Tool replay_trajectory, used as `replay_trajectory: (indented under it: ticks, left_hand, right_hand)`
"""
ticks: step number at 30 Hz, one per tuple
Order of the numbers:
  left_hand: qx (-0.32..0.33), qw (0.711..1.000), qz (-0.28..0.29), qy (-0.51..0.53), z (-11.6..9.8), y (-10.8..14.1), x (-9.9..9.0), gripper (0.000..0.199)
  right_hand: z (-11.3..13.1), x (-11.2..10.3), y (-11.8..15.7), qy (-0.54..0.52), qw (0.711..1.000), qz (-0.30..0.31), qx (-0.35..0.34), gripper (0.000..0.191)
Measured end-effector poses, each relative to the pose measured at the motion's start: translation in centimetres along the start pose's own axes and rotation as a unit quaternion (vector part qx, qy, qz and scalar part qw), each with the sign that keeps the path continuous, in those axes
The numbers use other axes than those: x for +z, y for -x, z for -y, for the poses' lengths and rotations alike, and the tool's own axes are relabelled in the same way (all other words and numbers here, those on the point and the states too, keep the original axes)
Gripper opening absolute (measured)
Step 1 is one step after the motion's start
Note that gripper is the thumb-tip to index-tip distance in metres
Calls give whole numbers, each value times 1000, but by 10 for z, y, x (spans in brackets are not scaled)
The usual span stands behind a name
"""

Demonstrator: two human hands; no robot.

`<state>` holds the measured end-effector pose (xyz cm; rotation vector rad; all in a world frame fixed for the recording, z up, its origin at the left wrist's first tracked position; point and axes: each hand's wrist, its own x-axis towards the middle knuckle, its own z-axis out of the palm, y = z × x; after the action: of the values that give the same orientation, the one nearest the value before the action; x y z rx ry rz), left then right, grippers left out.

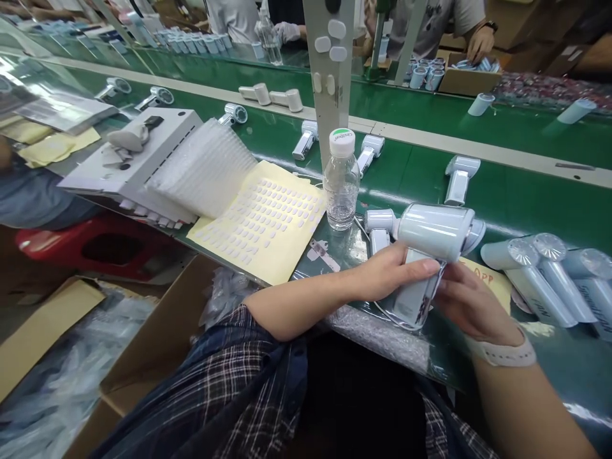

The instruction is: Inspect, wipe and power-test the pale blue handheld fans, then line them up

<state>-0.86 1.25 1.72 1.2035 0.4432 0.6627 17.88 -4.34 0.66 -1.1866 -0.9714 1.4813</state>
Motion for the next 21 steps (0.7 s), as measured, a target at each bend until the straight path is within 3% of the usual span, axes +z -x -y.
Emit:
replay_trajectory:
  ticks: [3, 8, 10, 13, 16, 19, 21]
  left_hand:
    - [35, 996, -8, -79, -11, 2, 0, 78]
    - [62, 980, -90, -164, -17, -2, -9, 66]
    - [26, 989, -93, -109, -12, -6, -13, 71]
    - [-73, 994, -63, 55, 1, -11, -11, 83]
    - [-130, 978, -54, 152, 17, -12, 1, 85]
    - [-171, 972, -51, 153, 26, -7, 15, 75]
    - [-178, 977, -29, 116, 26, -2, 21, 71]
  right_hand:
    - [-4, 7, 7, -17, 1000, 11, -14, 56]
    - [1, -27, 13, -1, 998, -50, -36, 58]
    - [2, -36, 14, -8, 997, -68, -31, 53]
    - [4, -30, 13, -59, 991, -109, -44, 49]
    - [7, -11, 11, -65, 970, -194, -133, 42]
    - [9, -1, 12, 22, 939, -266, -216, 38]
    - [7, -2, 13, 68, 938, -266, -209, 49]
